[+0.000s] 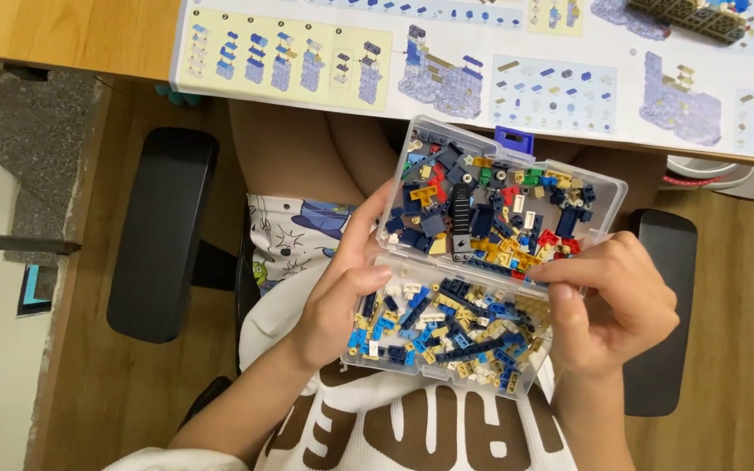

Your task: Assembling a model using small building blocks by following printed instructions on a desk.

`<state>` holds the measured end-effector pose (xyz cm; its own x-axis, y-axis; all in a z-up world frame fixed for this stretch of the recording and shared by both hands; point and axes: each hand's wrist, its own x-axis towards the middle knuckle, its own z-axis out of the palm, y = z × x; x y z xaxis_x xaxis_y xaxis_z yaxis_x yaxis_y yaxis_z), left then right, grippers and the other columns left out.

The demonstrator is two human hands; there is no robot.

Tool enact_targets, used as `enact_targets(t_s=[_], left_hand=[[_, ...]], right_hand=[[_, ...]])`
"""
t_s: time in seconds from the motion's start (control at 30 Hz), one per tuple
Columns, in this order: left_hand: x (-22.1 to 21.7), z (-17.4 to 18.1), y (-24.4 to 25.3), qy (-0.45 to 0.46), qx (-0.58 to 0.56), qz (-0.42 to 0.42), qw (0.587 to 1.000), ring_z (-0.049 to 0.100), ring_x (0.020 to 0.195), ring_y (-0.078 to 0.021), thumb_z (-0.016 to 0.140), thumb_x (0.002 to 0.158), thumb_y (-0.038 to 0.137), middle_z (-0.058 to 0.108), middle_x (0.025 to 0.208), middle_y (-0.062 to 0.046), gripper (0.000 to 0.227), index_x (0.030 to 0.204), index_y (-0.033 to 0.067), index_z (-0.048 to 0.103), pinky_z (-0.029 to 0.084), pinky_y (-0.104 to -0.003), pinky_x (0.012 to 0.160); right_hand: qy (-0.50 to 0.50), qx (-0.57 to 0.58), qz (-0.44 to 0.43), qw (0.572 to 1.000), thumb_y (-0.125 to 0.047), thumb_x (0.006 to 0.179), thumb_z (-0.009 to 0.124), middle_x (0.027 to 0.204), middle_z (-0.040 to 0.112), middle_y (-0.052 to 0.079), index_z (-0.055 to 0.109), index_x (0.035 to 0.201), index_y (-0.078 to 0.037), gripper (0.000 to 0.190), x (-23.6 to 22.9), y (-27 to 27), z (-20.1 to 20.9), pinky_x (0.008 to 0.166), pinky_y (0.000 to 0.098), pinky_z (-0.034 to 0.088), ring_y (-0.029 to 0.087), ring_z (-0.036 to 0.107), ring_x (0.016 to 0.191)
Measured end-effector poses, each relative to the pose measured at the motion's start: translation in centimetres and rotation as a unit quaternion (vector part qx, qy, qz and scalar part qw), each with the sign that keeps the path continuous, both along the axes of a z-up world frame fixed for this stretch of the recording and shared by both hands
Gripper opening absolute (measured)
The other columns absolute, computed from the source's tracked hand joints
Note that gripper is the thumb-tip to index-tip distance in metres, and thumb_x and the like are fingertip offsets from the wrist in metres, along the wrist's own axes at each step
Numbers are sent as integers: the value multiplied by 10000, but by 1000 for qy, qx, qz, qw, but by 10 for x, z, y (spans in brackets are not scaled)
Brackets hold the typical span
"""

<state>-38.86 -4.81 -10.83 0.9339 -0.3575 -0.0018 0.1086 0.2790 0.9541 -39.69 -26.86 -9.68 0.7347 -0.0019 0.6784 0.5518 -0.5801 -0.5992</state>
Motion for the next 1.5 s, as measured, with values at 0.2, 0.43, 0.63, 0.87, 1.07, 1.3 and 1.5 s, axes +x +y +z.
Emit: enact_targets(t_s=[0.2, 0.43, 0.63, 0.87, 1.07, 1.3, 1.5], left_hand=[[2, -1, -3, 41, 32, 9, 999, 78, 1516, -215, 374, 946, 425, 149, 1628, -75, 695, 1522, 92, 173, 53, -424, 1196], [4, -12, -3, 60, 34, 3, 998, 65, 1516, -190, 364, 959, 377, 164, 1625, -48, 646, 1519, 103, 194, 45, -408, 1196], [7, -11, -3, 44, 51, -2, 998, 106, 1505, -211, 273, 988, 314, 205, 1606, -110, 594, 1505, 29, 207, 62, -358, 1203], [10, -11, -3, 120, 48, 11, 992, 217, 1479, -210, 308, 935, 350, 310, 1577, -105, 600, 1463, 66, 329, 134, -354, 1176], [8, -19, -5, 207, -66, 28, 976, 443, 1335, -237, 352, 840, 294, 446, 1480, -109, 621, 1426, 89, 369, 349, -362, 1054], [7, -27, -1, 75, 52, 44, 995, 261, 1452, -234, 249, 861, 312, 347, 1520, -139, 641, 1418, 7, 335, 195, -361, 1169], [3, -32, 1, 41, 66, 41, 996, 172, 1492, -264, 269, 864, 360, 293, 1550, -148, 676, 1443, 13, 305, 114, -406, 1199]], right_hand=[[4, -7, 4, 1000, -212, 936, 481, 529, 504, 54, 634, 672, -16, 362, 6, 1, 1, 576, 308, 276, 145, 397, 470], [5, 13, -5, 1000, -148, 896, 492, 524, 500, 39, 639, 687, -26, 283, 5, -4, -5, 555, 290, 256, 134, 351, 471], [12, 17, -10, 1000, -127, 880, 492, 526, 502, 30, 647, 689, -33, 264, 5, -5, -7, 555, 281, 254, 130, 341, 487], [22, 31, -10, 999, -167, 888, 488, 557, 560, 39, 649, 692, -37, 285, 4, -4, -8, 543, 271, 278, 126, 382, 494], [26, 40, -2, 999, -203, 912, 480, 593, 599, 40, 651, 699, -45, 316, 4, -3, -10, 548, 268, 303, 119, 417, 502], [18, 54, 12, 998, -245, 932, 485, 560, 557, 36, 654, 709, -24, 356, 4, -1, -13, 534, 264, 288, 115, 406, 481], [-38, 68, -21, 997, -168, 899, 518, 623, 558, 103, 633, 696, 11, 294, 5, -5, -16, 577, 277, 377, 189, 517, 615]])
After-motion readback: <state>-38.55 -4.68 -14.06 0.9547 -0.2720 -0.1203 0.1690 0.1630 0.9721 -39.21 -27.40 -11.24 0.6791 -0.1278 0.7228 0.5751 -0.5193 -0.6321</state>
